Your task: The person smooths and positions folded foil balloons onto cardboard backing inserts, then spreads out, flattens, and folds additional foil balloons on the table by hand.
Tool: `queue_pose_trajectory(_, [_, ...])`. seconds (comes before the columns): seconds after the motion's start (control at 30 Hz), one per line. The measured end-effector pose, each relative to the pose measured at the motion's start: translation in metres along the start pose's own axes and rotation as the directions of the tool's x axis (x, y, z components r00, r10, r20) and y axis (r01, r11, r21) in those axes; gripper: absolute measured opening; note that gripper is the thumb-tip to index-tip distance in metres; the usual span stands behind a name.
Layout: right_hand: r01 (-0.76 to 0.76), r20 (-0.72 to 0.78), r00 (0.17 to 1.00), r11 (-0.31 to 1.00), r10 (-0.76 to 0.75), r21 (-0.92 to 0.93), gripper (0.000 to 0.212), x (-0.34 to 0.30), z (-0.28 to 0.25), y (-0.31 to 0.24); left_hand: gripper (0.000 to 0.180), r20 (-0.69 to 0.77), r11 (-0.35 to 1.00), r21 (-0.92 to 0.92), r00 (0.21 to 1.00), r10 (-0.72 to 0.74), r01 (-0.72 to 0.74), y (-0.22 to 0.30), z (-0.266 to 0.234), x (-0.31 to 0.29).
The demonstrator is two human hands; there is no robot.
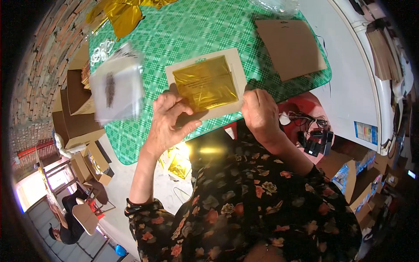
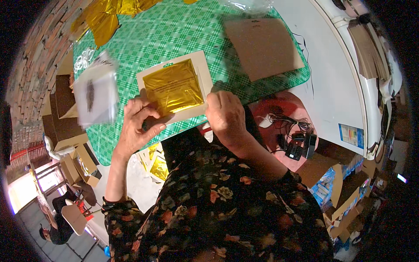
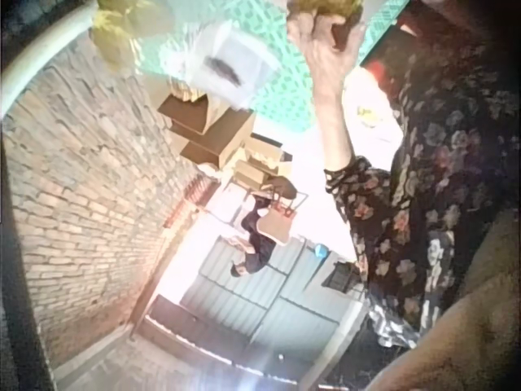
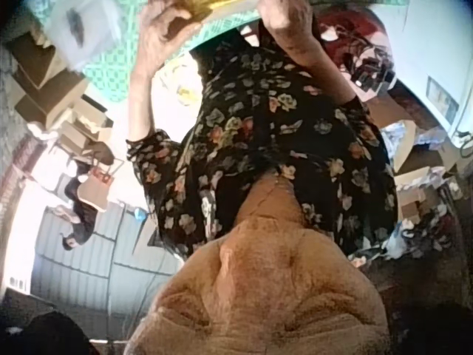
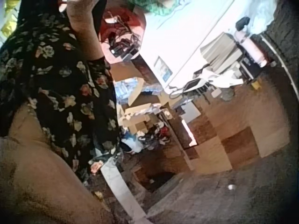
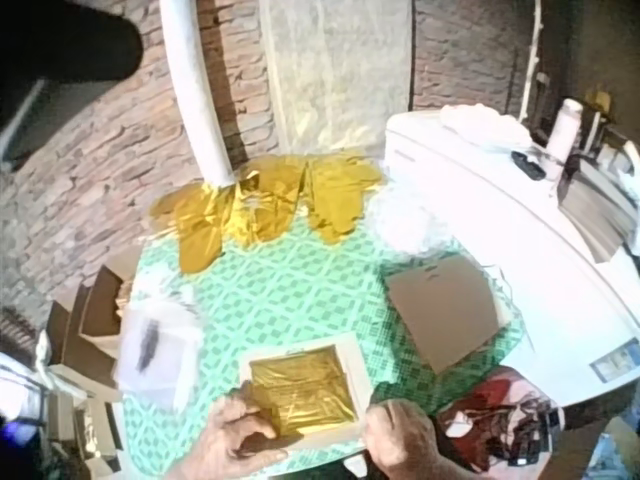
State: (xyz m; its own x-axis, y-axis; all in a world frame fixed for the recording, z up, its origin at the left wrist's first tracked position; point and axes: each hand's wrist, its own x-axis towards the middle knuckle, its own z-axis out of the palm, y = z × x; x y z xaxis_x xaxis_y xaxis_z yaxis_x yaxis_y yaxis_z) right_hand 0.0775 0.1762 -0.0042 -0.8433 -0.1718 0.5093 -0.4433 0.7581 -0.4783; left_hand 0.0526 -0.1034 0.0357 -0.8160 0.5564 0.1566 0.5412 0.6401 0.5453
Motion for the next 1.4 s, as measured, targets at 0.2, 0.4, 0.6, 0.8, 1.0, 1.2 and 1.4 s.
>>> queue_pose_trajectory(0.2, [-0.02, 0.032, 0.999, 1.0, 0.02, -0.002, 0.021, -0.001, 0.002, 0.0, 0.029, -0.056, 0.991, -0.012, 0.99, -0.131, 0.131, -0.015, 0.001, -0.02])
queue_pose_trajectory(0.4, [-0.022, 0.044, 0.999, 0.999, 0.023, -0.025, 0.022, -0.004, 0.004, 0.003, 0.021, -0.05, 0.996, -0.08, 0.997, -0.052, 0.048, -0.018, -0.004, -0.014])
queue_pose_trajectory(0.6, [-0.006, 0.028, 1.0, 0.999, 0.007, -0.036, 0.021, -0.004, 0.005, 0.004, 0.016, 0.003, 0.973, -0.182, 0.99, -0.143, 0.142, -0.017, -0.005, -0.007])
queue_pose_trajectory(0.8, [-0.005, 0.048, 0.999, 0.996, 0.009, -0.093, 0.02, -0.004, 0.006, 0.003, 0.015, -0.058, 0.986, -0.089, 0.988, -0.145, 0.14, -0.007, 0.001, -0.002])
queue_pose_trajectory(1.0, [0.022, 0.069, 0.998, 0.983, -0.009, -0.184, 0.024, -0.003, 0.009, 0.001, 0.018, -0.107, 0.995, -0.031, 0.99, -0.093, 0.09, -0.01, 0.007, -0.002])
queue_pose_trajectory(1.2, [0.022, 0.107, 0.994, 0.973, 0.003, -0.229, 0.024, -0.004, 0.009, 0.002, 0.019, -0.121, 0.996, 0.025, 0.99, -0.077, 0.081, -0.012, 0.014, -0.001])
queue_pose_trajectory(1.4, [-0.046, 0.077, 0.995, 0.976, 0.064, -0.212, 0.037, -0.005, 0.011, 0.003, 0.018, -0.178, 0.994, 0.102, 0.984, -0.018, 0.037, -0.02, 0.023, -0.002])
